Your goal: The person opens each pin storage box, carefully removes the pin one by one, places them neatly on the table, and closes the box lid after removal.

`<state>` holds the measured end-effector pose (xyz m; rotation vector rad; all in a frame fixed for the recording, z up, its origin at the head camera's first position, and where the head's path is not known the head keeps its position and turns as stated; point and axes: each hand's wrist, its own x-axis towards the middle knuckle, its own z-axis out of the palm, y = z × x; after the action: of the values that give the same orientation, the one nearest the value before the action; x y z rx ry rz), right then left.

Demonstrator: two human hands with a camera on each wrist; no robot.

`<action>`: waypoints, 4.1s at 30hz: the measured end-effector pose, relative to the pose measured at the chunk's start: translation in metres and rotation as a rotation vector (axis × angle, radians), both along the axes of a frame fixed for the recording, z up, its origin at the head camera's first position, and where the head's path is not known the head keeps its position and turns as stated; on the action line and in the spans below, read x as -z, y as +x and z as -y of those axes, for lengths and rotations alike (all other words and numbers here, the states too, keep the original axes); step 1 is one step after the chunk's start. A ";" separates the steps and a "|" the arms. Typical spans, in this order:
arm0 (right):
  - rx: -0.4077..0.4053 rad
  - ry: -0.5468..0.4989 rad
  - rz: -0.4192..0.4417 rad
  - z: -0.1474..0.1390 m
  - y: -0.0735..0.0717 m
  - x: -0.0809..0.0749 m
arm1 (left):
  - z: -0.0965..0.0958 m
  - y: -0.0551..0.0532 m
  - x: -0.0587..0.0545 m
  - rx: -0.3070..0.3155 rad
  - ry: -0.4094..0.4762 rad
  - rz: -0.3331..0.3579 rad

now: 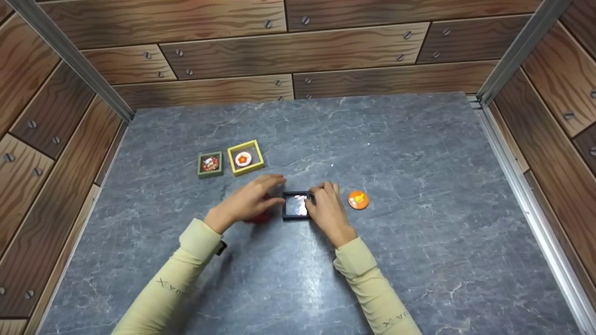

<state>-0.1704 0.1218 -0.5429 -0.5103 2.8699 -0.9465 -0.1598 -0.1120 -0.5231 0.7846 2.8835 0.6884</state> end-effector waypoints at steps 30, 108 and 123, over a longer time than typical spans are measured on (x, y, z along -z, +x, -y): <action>-0.073 -0.077 0.030 0.035 -0.020 -0.007 | 0.069 -0.058 0.012 -0.316 -0.164 0.069; -0.139 -0.523 0.387 0.076 -0.038 -0.014 | 0.070 -0.017 -0.013 -0.149 0.005 0.009; -0.172 -0.600 0.536 0.069 -0.032 -0.014 | 0.069 0.005 -0.020 -0.126 0.038 -0.008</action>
<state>-0.2024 0.0524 -0.5288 -0.4389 2.0185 -1.6171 -0.1550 -0.1809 -0.5029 0.6150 2.9555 0.7559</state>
